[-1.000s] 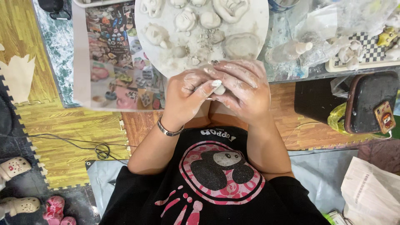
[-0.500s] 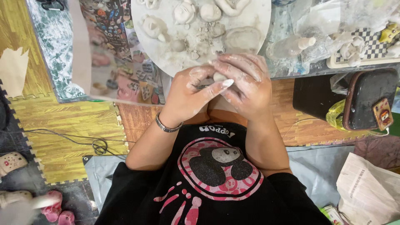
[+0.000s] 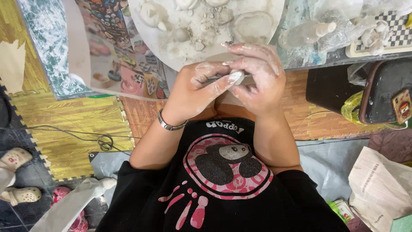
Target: The person shapes small pieces of white clay into rounded forms using both hands. They repeatedly roll, pinch, and smooth the clay, placing finished pieces onto a white plate that already holds several similar items.
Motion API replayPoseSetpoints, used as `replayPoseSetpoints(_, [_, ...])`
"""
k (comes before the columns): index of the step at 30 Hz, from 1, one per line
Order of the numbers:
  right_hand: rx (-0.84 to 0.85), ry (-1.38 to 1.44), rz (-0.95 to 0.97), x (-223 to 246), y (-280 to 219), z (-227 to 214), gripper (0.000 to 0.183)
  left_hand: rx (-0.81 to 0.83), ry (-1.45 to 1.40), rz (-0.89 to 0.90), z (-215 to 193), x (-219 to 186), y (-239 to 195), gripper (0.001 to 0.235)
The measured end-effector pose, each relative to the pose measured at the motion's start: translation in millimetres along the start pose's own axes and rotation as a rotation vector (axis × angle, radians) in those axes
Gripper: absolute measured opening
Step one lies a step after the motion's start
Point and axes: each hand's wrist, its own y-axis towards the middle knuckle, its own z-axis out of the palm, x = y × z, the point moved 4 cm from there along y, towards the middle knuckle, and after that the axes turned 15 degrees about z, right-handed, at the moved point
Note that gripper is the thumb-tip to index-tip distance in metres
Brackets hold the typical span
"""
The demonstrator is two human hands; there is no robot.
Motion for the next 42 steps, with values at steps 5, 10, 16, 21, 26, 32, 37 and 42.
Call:
replayPoseSetpoints(5, [0.075,-0.052,0.004,-1.1,0.8,1.3,0.048,-0.047,0.010,-0.011,-4.0,2.1,-0.8,0.023])
replayPoseSetpoints(10, [0.112,-0.106,-0.035,-1.0,3.5,0.3,0.041,-0.032,-0.109,-0.005,-4.7,0.8,-0.9,0.020])
replayPoseSetpoints(16, [0.166,-0.077,-0.040,-1.0,4.3,-1.4,0.050,-0.061,-0.116,-0.075,-5.9,4.3,-0.8,0.022])
replayPoseSetpoints(21, [0.170,-0.040,-0.046,-2.7,4.1,-1.3,0.050,-0.049,-0.087,-0.034,-7.6,3.4,-0.6,0.023])
replayPoseSetpoints(26, [0.106,-0.085,-0.024,-1.9,2.0,-1.8,0.043,-0.072,-0.201,-0.090,-4.4,5.4,-2.0,0.025])
replayPoseSetpoints(32, [0.043,-0.014,-0.023,1.0,2.3,-2.2,0.041,-0.078,-0.181,-0.063,-4.6,4.4,-2.6,0.025])
replayPoseSetpoints(37, [-0.016,-0.014,0.006,-0.2,2.0,-1.5,0.041,-0.086,-0.169,-0.054,-6.8,6.5,-1.1,0.028])
replayPoseSetpoints(42, [-0.041,-0.015,0.011,-3.1,2.6,-3.4,0.046,-0.053,0.024,-0.041,-11.1,5.4,1.0,0.031])
